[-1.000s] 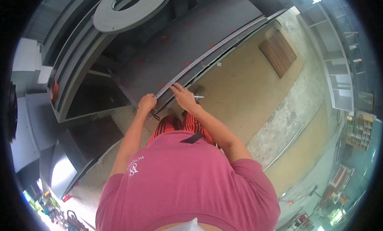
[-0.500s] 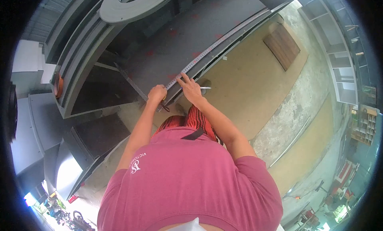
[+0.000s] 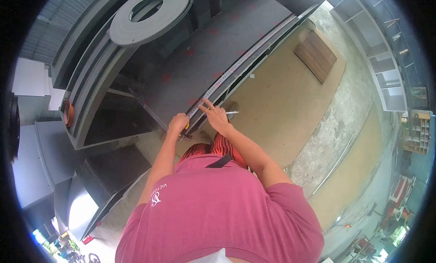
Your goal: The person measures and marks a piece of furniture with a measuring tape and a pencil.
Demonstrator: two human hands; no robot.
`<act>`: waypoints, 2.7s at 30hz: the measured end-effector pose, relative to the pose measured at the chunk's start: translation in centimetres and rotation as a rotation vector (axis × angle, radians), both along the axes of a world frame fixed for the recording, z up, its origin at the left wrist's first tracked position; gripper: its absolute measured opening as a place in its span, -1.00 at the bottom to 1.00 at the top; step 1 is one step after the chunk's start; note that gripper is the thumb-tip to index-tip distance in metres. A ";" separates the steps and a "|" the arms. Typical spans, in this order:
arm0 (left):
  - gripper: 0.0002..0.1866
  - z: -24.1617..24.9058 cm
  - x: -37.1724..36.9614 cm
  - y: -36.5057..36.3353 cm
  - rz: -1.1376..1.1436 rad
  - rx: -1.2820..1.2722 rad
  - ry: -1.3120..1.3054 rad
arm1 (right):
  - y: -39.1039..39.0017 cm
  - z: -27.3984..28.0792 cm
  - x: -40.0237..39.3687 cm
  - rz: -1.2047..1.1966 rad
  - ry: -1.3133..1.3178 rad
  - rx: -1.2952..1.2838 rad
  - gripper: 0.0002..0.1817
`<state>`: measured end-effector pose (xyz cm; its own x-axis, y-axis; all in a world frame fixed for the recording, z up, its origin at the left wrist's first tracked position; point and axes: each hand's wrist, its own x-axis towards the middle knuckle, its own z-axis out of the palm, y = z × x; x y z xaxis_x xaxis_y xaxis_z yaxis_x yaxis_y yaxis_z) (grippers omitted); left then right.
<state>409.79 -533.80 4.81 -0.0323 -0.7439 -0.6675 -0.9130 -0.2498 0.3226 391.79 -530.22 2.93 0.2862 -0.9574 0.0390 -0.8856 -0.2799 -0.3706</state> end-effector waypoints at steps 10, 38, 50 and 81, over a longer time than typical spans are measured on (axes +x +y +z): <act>-0.55 -2.0 3.9 1.6 -0.007 0.121 0.020 | 0.2 0.1 0.6 -0.029 0.054 0.104 -0.47; -0.61 -6.5 12.7 5.5 -0.186 -0.011 0.097 | 0.1 -0.5 0.2 -0.026 0.046 0.048 -0.51; -0.66 -7.4 13.4 5.6 -0.130 0.068 0.121 | 2.3 0.7 -2.8 -0.112 -0.396 0.045 -0.59; -0.73 12.3 2.8 13.3 0.174 -0.070 -0.156 | -22.8 -4.4 -29.5 -0.891 -1.782 0.591 -0.65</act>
